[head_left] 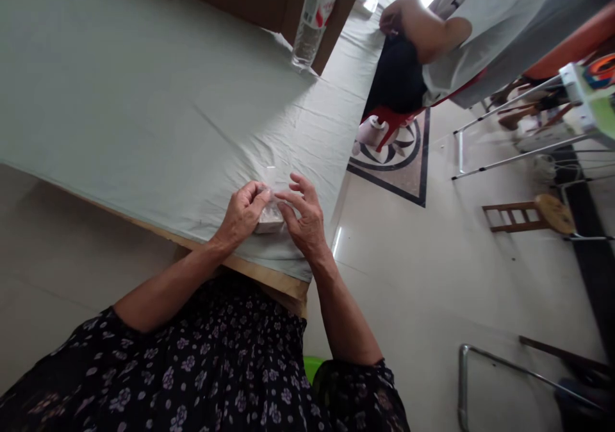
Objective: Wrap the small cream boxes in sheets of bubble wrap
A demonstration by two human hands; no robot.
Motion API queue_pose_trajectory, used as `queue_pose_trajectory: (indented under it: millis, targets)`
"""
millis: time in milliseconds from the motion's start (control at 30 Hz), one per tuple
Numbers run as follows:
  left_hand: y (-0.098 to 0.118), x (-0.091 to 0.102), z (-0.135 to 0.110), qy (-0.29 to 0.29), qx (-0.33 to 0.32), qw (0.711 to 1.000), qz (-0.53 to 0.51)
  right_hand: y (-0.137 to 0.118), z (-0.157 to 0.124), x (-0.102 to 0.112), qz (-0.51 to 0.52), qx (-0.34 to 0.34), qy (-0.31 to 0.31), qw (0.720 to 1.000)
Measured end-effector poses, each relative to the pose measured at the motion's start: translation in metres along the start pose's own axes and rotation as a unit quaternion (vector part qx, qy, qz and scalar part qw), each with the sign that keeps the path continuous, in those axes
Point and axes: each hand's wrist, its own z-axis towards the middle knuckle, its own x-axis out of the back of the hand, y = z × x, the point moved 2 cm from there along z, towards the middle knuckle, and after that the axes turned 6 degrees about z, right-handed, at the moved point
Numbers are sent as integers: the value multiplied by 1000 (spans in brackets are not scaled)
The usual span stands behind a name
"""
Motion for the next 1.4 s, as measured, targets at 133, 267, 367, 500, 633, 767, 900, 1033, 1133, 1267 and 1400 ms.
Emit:
queue_pose_trajectory:
  millis: [133, 267, 367, 500, 633, 767, 900, 1033, 1133, 1267, 1400]
  targets:
    - [-7, -4, 3, 22, 9, 1000, -18, 0, 1, 2, -1, -6, -50, 999]
    - [-10, -9, 6, 43, 23, 997, -66, -2, 3, 5, -1, 3, -86, 996]
    - [-9, -12, 7, 60, 52, 988, -135, -3, 4, 6, -1, 13, -98, 995]
    - [-5, -15, 10, 88, 89, 976, -178, -1, 2, 5, 9, 3, -95, 995]
    - [-2, -10, 11, 73, 104, 973, -194, 1, 2, 3, 35, -20, -78, 996]
    - [2, 4, 6, -35, 102, 975, -194, 5, 9, 1, 73, -54, -63, 994]
    - [2, 15, -3, -101, 52, 983, -142, 11, 16, -6, 128, -100, -52, 985]
    - [-1, 16, -4, -109, 46, 987, -107, 15, 12, -10, 216, -166, -39, 961]
    - [-2, 16, 1, -105, 57, 987, -104, 14, 5, -9, 268, -159, -57, 948]
    - [-4, 17, 8, -105, 56, 990, -75, 12, -2, -10, 267, -178, -59, 945]
    - [-8, 20, 8, -69, 1, 997, 19, 7, -8, -15, 244, -216, -19, 945]
